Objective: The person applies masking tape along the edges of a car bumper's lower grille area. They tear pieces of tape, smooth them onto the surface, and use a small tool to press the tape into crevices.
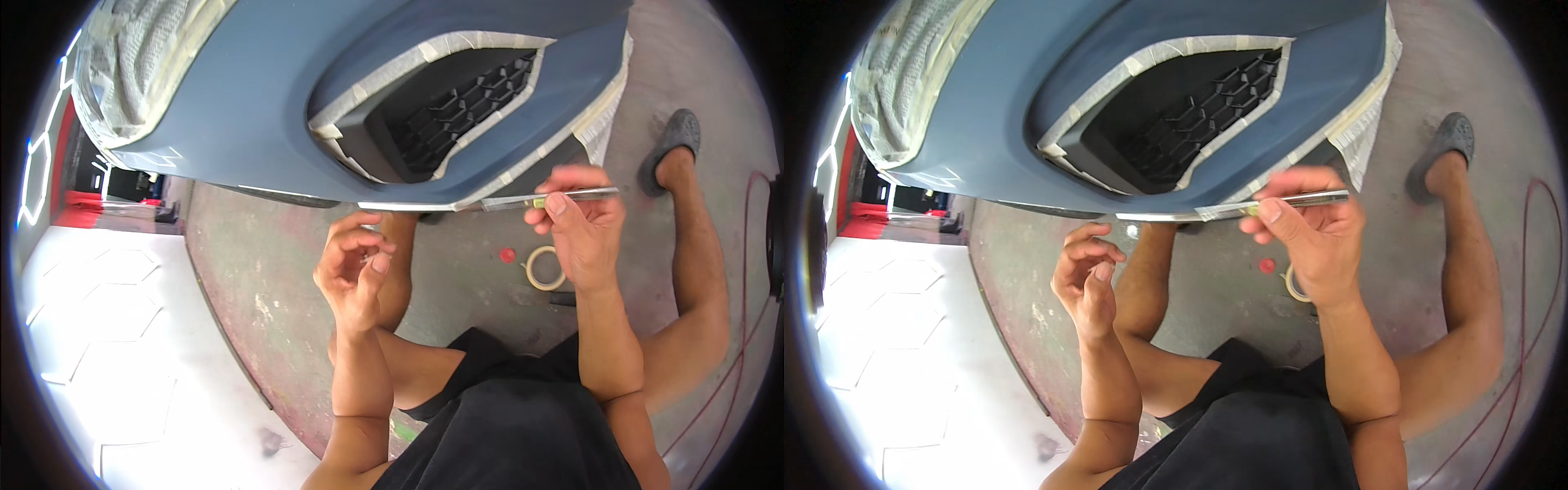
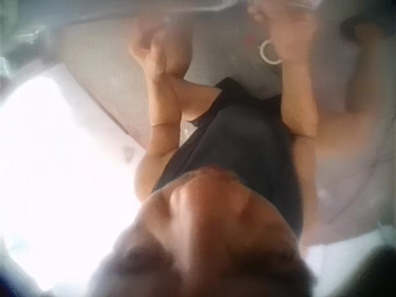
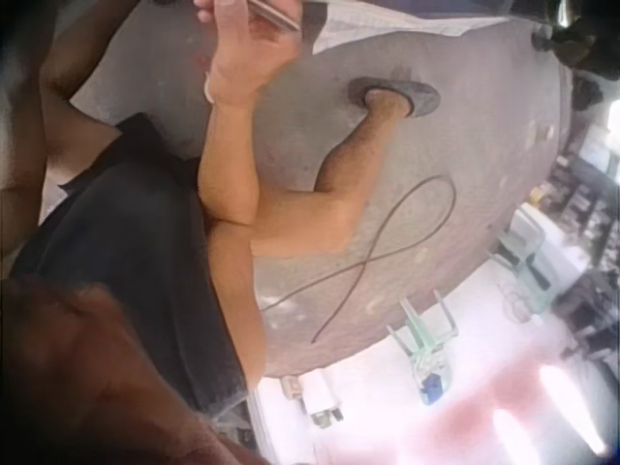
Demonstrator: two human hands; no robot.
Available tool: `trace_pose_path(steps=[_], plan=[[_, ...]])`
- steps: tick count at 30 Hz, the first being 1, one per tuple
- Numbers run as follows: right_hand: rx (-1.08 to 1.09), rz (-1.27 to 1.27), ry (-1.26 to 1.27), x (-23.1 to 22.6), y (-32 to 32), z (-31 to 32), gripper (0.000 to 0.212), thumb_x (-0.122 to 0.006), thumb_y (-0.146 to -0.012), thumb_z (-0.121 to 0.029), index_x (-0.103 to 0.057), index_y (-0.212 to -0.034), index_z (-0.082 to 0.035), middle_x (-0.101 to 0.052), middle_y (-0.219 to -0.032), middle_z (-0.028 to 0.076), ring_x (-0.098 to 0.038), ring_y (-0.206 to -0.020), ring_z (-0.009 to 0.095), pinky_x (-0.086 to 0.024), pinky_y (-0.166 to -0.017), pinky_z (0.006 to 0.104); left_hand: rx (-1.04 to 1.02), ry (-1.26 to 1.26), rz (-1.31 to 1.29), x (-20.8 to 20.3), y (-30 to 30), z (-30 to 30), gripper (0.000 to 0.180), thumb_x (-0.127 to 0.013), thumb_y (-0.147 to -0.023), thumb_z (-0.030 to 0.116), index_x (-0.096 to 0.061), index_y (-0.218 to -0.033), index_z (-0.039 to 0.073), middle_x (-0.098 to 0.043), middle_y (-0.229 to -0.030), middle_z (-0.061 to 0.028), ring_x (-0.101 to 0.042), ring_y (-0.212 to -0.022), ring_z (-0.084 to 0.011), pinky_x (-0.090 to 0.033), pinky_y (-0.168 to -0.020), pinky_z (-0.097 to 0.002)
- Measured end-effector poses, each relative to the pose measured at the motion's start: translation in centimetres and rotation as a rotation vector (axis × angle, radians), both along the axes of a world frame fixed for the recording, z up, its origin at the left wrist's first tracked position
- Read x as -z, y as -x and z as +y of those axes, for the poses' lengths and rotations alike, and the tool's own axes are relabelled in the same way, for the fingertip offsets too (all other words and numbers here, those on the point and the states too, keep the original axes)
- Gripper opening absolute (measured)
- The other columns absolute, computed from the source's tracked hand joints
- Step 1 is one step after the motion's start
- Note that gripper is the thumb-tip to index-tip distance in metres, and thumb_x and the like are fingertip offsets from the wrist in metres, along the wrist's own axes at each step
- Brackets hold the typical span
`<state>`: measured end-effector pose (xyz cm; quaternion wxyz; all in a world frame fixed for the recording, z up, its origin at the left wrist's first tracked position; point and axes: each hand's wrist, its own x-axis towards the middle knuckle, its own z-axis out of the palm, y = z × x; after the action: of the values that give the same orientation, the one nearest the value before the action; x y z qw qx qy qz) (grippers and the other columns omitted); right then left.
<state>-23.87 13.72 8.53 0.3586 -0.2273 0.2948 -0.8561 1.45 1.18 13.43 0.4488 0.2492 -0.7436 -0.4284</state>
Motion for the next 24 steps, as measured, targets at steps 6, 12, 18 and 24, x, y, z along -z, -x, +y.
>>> trace_pose_path(steps=[6,12,18,24], plan=[[0.273,0.401,0.285,-3.0,-3.3,-6.7,0.027,-0.079,-0.087,0.009,-0.064,-0.108,0.002,-0.070,-0.102,0.021,-0.079,-0.085,0.025,-0.066,-0.072,0.0297,-0.122,0.386,-0.107,-1.2,0.2,-0.1,0.033,-0.080,-0.090,0.021,-0.067,-0.100,-0.008,-0.061,-0.134,-0.0377,-0.073,-0.078,-0.0277,-0.058,-0.069,-0.0339],[0.435,0.418,0.366,-3.9,-5.4,-10.3,0.026,-0.089,-0.077,0.005,-0.071,-0.096,0.000,-0.073,-0.096,0.014,-0.073,-0.075,0.019,-0.060,-0.060,0.0280,-0.151,0.396,-0.081,-0.7,-0.1,-0.6,0.034,-0.081,-0.091,0.022,-0.064,-0.097,-0.007,-0.060,-0.132,-0.0352,-0.074,-0.079,-0.0286,-0.059,-0.071,-0.0351],[0.414,0.460,0.376,-3.8,-5.9,-11.0,0.033,-0.091,-0.074,0.006,-0.071,-0.100,-0.001,-0.074,-0.097,0.017,-0.077,-0.080,0.019,-0.065,-0.063,0.0276,-0.185,0.348,-0.106,-0.1,-0.9,-0.4,0.035,-0.081,-0.092,0.023,-0.064,-0.097,-0.007,-0.062,-0.130,-0.0322,-0.073,-0.082,-0.0281,-0.058,-0.075,-0.0361],[0.465,0.463,0.380,-4.0,-6.6,-11.7,0.033,-0.090,-0.075,0.006,-0.070,-0.099,-0.001,-0.074,-0.097,0.016,-0.076,-0.080,0.020,-0.064,-0.060,0.0270,-0.190,0.323,-0.116,0.2,-1.2,-0.3,0.034,-0.080,-0.092,0.022,-0.064,-0.097,-0.008,-0.062,-0.128,-0.0313,-0.072,-0.083,-0.0274,-0.058,-0.077,-0.0365]])
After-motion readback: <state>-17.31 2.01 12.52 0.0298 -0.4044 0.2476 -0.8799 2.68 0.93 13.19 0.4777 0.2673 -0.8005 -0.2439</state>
